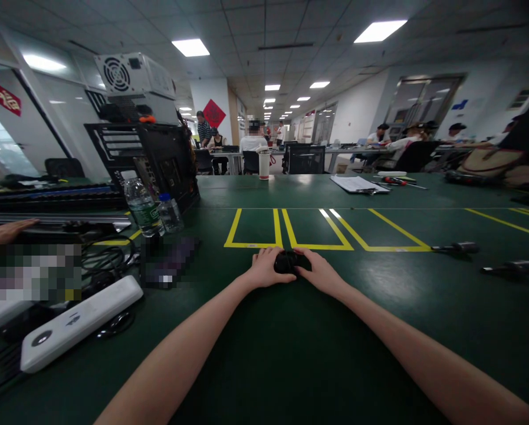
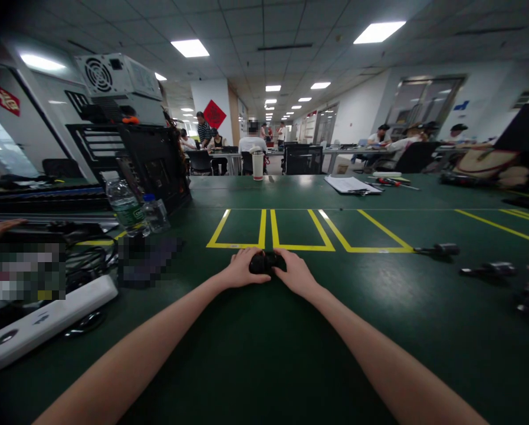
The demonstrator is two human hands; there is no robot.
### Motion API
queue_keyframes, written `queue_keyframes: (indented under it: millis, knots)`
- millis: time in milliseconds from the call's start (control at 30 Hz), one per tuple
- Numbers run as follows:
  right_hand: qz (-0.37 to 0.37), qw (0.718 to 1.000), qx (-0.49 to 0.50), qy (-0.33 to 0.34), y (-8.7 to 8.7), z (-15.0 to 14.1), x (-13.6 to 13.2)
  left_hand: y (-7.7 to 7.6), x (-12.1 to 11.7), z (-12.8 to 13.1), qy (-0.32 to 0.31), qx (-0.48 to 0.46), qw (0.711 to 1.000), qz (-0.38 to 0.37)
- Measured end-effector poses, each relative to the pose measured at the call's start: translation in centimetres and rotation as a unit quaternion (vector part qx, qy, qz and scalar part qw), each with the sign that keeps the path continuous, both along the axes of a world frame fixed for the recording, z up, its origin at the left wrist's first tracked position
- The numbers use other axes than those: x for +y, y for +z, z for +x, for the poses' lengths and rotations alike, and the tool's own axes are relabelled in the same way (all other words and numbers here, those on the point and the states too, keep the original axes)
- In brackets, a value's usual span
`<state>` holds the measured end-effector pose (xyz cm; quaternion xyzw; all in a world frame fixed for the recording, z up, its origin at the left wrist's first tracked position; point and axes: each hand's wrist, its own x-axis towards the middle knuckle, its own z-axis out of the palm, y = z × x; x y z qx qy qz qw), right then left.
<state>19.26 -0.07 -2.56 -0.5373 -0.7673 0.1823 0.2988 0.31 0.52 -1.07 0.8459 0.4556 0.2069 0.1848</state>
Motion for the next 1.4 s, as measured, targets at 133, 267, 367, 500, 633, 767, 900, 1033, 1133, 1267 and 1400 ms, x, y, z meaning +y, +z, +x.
queue_keyframes:
  millis: [133, 267, 367, 500, 633, 767, 900, 1033, 1133, 1267, 1400]
  knots:
    - [0.002, 0.999, 0.034, 0.018, -0.1, 0.3, -0.2, -0.1, -0.2, -0.2, 0.002, -0.026, 1.000, 0.012]
    - [-0.005, 0.998, 0.043, 0.048, -0.3, 0.3, -0.2, -0.2, -0.4, -0.2, 0.015, -0.026, 0.999, 0.019]
    - [-0.017, 0.997, 0.047, 0.060, -0.1, 0.4, -0.4, -0.1, -0.5, -0.2, 0.011, -0.029, 0.999, 0.023]
    - [-0.033, 0.994, 0.077, 0.075, 0.5, 0.4, -1.3, 0.1, -0.7, -0.4, -0.003, -0.034, 0.999, 0.019]
    - [-0.080, 0.981, 0.146, 0.098, 0.8, -0.5, -2.0, 0.5, -0.9, -0.7, -0.039, -0.032, 0.999, 0.010]
    - [-0.169, 0.958, 0.206, 0.107, 1.0, -1.5, -2.5, 0.9, -1.1, -1.0, -0.066, -0.025, 0.998, -0.003]
    - [-0.210, 0.949, 0.219, 0.084, 1.4, -1.9, -3.0, 1.3, -1.4, -1.5, -0.083, -0.028, 0.996, -0.007]
    - [-0.219, 0.948, 0.223, 0.064, 1.1, -1.7, -3.3, 1.3, -1.4, -1.9, -0.109, -0.040, 0.993, -0.013]
    - [-0.210, 0.957, 0.194, 0.060, 0.5, -1.5, -3.3, 1.0, -1.0, -1.8, -0.117, -0.041, 0.992, -0.021]
    - [-0.183, 0.972, 0.133, 0.059, 0.1, -1.3, -2.9, 0.7, -0.5, -1.8, -0.123, -0.042, 0.991, -0.027]
    - [-0.156, 0.984, 0.066, 0.056, -0.6, -0.7, -2.5, 0.4, -0.3, -1.8, -0.134, -0.048, 0.989, -0.041]
